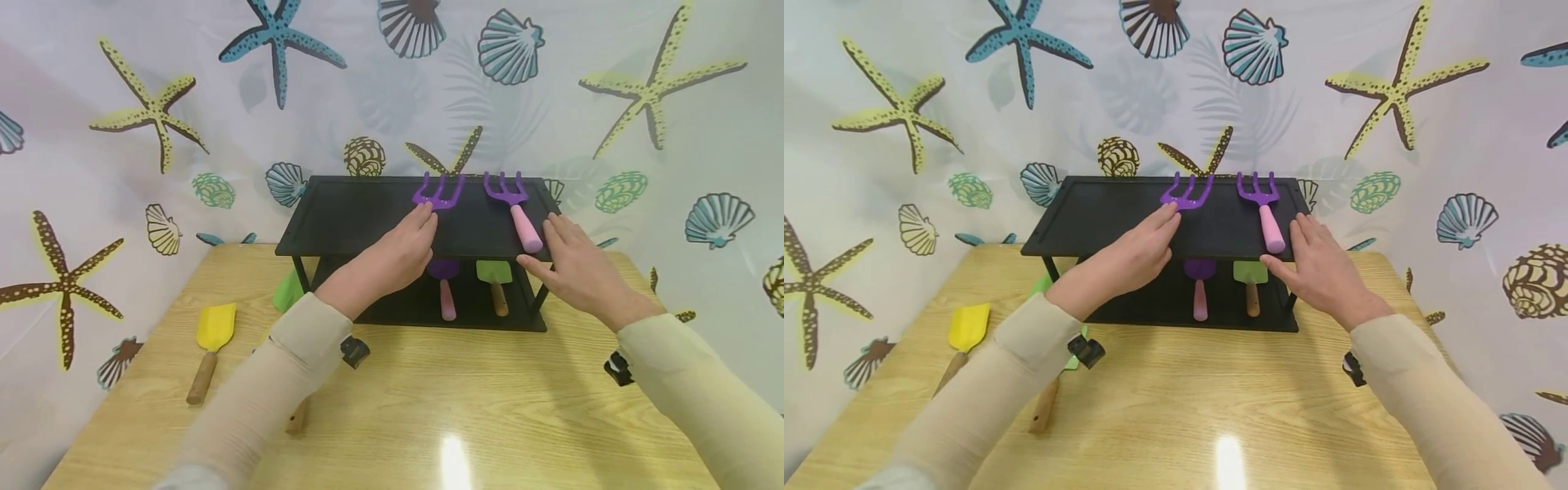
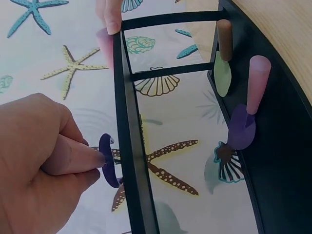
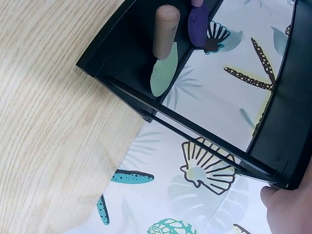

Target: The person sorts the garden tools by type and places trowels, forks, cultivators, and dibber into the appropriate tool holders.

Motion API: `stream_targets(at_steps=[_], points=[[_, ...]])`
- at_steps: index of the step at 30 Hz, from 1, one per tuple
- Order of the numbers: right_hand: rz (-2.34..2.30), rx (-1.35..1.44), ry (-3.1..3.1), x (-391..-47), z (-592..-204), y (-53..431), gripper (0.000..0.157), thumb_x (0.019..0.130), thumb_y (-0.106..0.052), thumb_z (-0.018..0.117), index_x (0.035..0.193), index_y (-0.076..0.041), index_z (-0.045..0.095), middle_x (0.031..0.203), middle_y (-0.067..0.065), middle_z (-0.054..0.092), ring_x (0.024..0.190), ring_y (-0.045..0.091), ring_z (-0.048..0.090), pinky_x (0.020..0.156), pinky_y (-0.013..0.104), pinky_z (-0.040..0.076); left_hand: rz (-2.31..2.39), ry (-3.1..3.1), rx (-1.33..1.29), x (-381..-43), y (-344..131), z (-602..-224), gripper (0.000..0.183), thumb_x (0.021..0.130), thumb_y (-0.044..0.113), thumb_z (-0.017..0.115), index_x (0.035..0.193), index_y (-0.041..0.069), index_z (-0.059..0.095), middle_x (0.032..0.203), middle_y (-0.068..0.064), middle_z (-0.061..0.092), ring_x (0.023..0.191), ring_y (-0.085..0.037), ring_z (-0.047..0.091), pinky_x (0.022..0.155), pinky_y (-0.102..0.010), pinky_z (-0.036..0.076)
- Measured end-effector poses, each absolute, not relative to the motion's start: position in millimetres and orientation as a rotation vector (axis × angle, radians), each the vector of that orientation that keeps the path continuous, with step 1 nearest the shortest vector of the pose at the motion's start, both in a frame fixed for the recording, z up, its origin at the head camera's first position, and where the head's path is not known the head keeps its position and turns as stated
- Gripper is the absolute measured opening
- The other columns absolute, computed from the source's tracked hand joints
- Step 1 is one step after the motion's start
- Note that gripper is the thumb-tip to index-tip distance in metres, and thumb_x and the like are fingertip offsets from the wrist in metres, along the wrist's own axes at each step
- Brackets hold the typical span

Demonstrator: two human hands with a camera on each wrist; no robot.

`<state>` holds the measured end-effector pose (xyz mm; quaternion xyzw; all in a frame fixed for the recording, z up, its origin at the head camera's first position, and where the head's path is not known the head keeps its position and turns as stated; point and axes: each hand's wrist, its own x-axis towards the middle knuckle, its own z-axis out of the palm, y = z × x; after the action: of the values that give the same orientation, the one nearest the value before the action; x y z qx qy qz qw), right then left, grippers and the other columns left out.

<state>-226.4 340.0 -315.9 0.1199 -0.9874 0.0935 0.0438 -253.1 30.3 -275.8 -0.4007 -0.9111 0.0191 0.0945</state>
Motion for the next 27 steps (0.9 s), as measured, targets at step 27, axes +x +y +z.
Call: stream_targets(at_steps=[27], points=[[0.249,0.355,-3.016,-227.5,-318.6,341.6,0.096,0.099,-0.065,0.037,0.154,0.01,0.012,0.163,0.03,0.009,0.151,0.048,0.009,0.123,0.06,0.012,0.319,-2.749,-0.997,-286.4,93.9,-292.9,0.046,0.106,0.016,0.04,0.141,-0.014,0.044,0.147,-0.028,0.046,0.147,-0.041,0.032,0.124,-0.044,0.024]])
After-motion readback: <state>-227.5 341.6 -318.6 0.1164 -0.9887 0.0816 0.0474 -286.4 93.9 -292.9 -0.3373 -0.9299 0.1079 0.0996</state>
